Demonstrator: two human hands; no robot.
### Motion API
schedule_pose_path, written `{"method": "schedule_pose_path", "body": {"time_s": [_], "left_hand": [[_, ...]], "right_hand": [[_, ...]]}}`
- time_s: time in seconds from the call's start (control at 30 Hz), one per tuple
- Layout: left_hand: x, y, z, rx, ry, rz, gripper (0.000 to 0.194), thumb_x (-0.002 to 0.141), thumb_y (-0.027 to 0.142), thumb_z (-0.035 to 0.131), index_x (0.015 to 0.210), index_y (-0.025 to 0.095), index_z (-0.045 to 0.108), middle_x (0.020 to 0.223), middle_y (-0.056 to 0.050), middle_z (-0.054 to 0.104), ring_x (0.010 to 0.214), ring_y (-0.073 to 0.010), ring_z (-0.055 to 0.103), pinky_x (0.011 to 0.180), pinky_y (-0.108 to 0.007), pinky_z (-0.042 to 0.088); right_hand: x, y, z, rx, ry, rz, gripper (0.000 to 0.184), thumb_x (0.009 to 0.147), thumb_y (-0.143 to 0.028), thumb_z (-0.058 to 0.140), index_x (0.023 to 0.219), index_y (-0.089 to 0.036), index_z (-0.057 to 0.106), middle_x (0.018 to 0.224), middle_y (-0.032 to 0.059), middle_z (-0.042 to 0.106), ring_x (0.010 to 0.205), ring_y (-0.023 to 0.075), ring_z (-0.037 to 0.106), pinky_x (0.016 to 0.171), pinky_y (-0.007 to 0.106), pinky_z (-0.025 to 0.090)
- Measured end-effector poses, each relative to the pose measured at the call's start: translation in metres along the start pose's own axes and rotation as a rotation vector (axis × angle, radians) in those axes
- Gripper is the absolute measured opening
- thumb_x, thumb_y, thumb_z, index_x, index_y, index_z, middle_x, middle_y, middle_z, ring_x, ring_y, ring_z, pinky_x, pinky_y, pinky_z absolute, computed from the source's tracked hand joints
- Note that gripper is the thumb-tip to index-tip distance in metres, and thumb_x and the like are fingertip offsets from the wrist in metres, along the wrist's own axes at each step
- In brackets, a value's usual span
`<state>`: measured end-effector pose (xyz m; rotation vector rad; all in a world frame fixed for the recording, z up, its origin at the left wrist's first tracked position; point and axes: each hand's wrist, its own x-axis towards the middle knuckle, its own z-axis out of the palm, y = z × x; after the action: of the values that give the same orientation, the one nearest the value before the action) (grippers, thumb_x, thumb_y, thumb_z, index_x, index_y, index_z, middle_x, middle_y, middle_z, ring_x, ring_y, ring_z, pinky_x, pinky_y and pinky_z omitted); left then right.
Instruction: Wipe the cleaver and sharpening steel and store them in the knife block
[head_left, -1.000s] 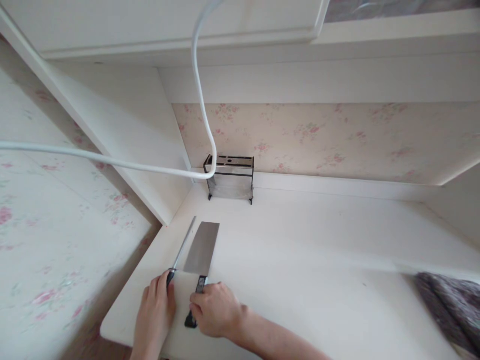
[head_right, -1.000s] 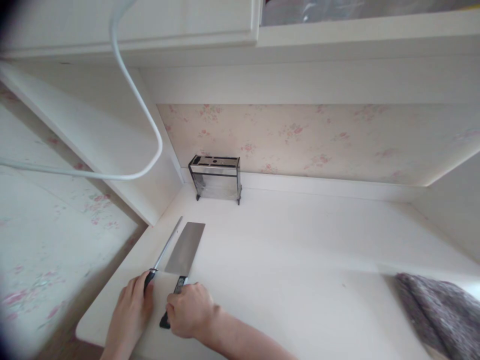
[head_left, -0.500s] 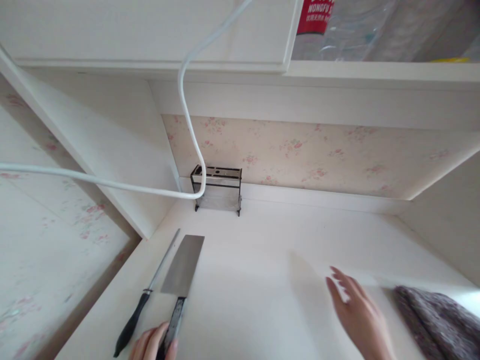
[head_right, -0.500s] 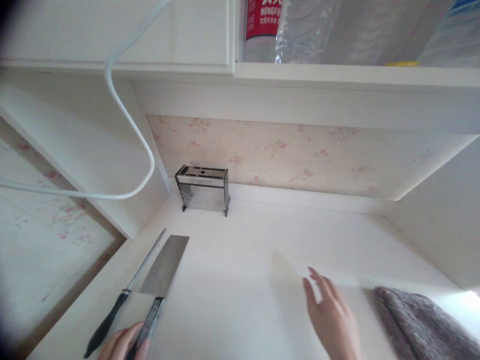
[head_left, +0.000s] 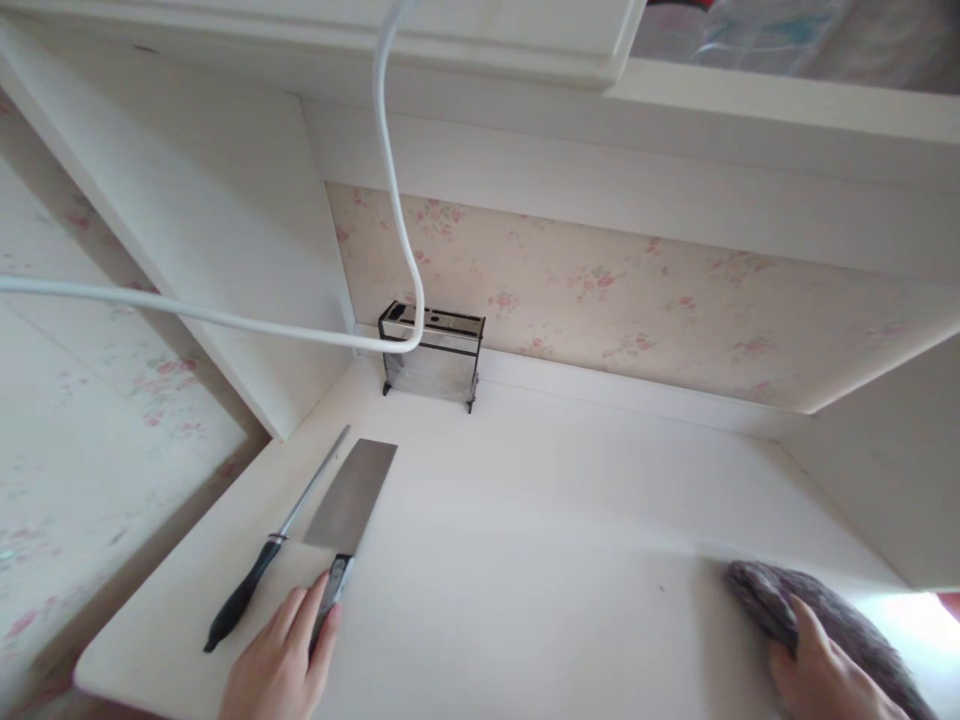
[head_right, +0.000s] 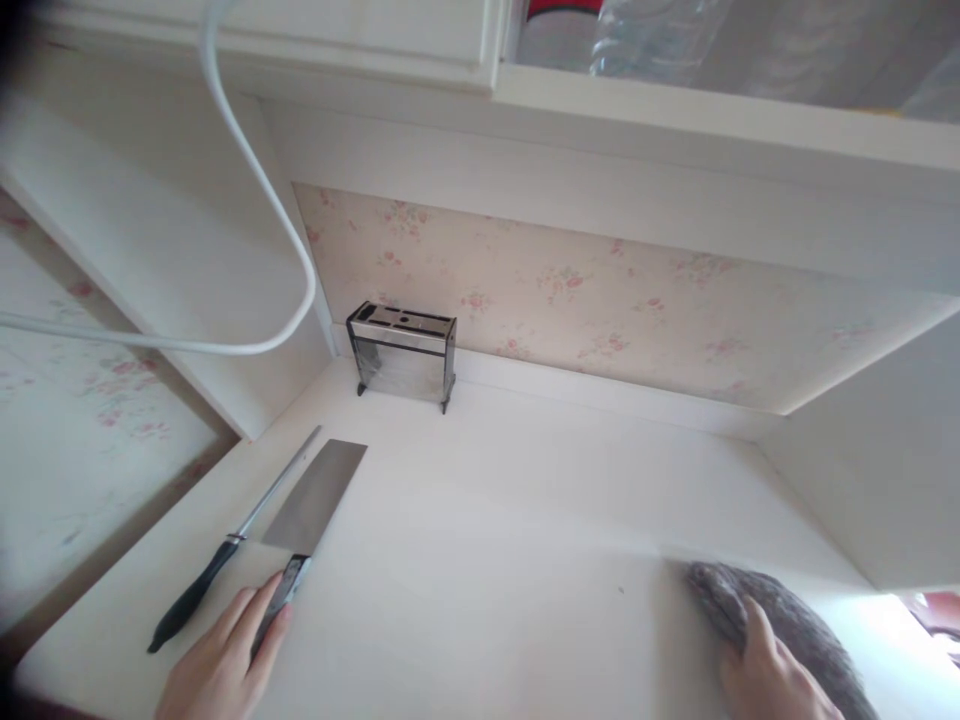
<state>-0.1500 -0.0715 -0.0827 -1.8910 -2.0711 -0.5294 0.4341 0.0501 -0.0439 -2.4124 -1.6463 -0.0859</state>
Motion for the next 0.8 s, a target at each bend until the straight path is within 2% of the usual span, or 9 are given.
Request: {"method": "schedule_pose_path", "body": {"time_s": [0.1, 0.17, 0.27, 0.37, 0.43, 0.5, 0.6, 0.73, 0.8], "left_hand": [[0.0, -0.002, -0.001, -0.017, 0.005, 0.001, 0.039, 0.095, 0.045, 0.043, 0.119, 0.017, 0.055, 0.096, -0.007, 0.07, 0.073, -0.0187, 0.07, 0.06, -0.026, 0.051], [0.001, -0.003, 0.0, -0.021, 0.001, 0.006, 0.038, 0.095, 0.044, 0.043, 0.119, 0.018, 0.056, 0.095, -0.006, 0.07, 0.073, -0.0183, 0.07, 0.059, -0.026, 0.051], [0.003, -0.004, 0.0, -0.022, -0.028, 0.007, 0.037, 0.095, 0.043, 0.043, 0.121, 0.019, 0.055, 0.095, -0.004, 0.069, 0.074, -0.0173, 0.071, 0.059, -0.025, 0.052], [0.003, -0.003, -0.001, -0.01, -0.045, -0.008, 0.037, 0.096, 0.042, 0.043, 0.123, 0.019, 0.054, 0.096, -0.004, 0.069, 0.074, -0.0169, 0.071, 0.059, -0.025, 0.053], [0.004, -0.001, -0.001, -0.016, -0.047, -0.029, 0.037, 0.096, 0.042, 0.043, 0.123, 0.02, 0.054, 0.095, -0.004, 0.069, 0.072, -0.0165, 0.07, 0.057, -0.025, 0.054], [0.004, -0.001, -0.002, -0.042, -0.047, -0.047, 0.037, 0.096, 0.043, 0.042, 0.123, 0.02, 0.054, 0.093, -0.003, 0.069, 0.071, -0.0163, 0.07, 0.057, -0.024, 0.054], [0.005, -0.001, -0.003, -0.085, -0.033, -0.052, 0.036, 0.095, 0.042, 0.042, 0.121, 0.021, 0.056, 0.09, -0.003, 0.069, 0.068, -0.0164, 0.07, 0.056, -0.023, 0.054], [0.004, -0.007, 0.001, -0.106, -0.032, -0.048, 0.036, 0.095, 0.041, 0.044, 0.121, 0.019, 0.056, 0.087, -0.004, 0.069, 0.065, -0.0165, 0.07, 0.054, -0.023, 0.054], [0.002, -0.01, 0.004, -0.116, -0.043, -0.042, 0.038, 0.094, 0.041, 0.046, 0.122, 0.018, 0.056, 0.09, -0.005, 0.07, 0.066, -0.0165, 0.071, 0.054, -0.023, 0.055]], "right_hand": [[-0.002, -0.051, -0.003, 0.011, -0.163, -0.012, 0.063, 0.078, -0.048, 0.045, 0.135, -0.022, 0.053, 0.105, 0.0167, 0.071, 0.086, 0.0365, 0.069, 0.077, 0.05, 0.05], [-0.014, -0.105, -0.007, 0.136, -0.201, -0.143, 0.061, 0.08, -0.047, 0.044, 0.134, -0.02, 0.053, 0.112, 0.0147, 0.069, 0.098, 0.0333, 0.067, 0.086, 0.047, 0.05], [-0.044, -0.197, -0.011, 0.329, -0.321, -0.363, 0.061, 0.083, -0.041, 0.045, 0.136, -0.012, 0.05, 0.132, 0.0151, 0.059, 0.121, 0.0288, 0.056, 0.102, 0.042, 0.042], [-0.074, -0.28, -0.014, 0.472, -0.437, -0.454, 0.061, 0.084, -0.034, 0.047, 0.139, -0.008, 0.045, 0.139, 0.0157, 0.053, 0.127, 0.0275, 0.051, 0.107, 0.04, 0.038], [-0.09, -0.321, -0.017, 0.521, -0.486, -0.502, 0.061, 0.085, -0.032, 0.049, 0.141, -0.008, 0.043, 0.141, 0.0165, 0.05, 0.127, 0.0296, 0.051, 0.105, 0.041, 0.04], [-0.102, -0.351, -0.02, 0.538, -0.525, -0.568, 0.062, 0.084, -0.029, 0.05, 0.143, -0.01, 0.04, 0.142, 0.0167, 0.048, 0.124, 0.0315, 0.053, 0.102, 0.044, 0.042], [-0.111, -0.381, -0.023, 0.534, -0.536, -0.649, 0.063, 0.085, -0.026, 0.051, 0.146, -0.013, 0.037, 0.14, 0.0175, 0.049, 0.119, 0.0322, 0.056, 0.098, 0.045, 0.044], [-0.116, -0.401, -0.021, 0.526, -0.527, -0.671, 0.06, 0.088, -0.037, 0.053, 0.143, -0.016, 0.04, 0.133, 0.0165, 0.054, 0.107, 0.0325, 0.063, 0.093, 0.047, 0.047], [-0.118, -0.403, -0.02, 0.545, -0.533, -0.693, 0.055, 0.089, -0.041, 0.054, 0.139, -0.019, 0.046, 0.132, 0.0143, 0.055, 0.095, 0.0291, 0.067, 0.09, 0.046, 0.049]]}}
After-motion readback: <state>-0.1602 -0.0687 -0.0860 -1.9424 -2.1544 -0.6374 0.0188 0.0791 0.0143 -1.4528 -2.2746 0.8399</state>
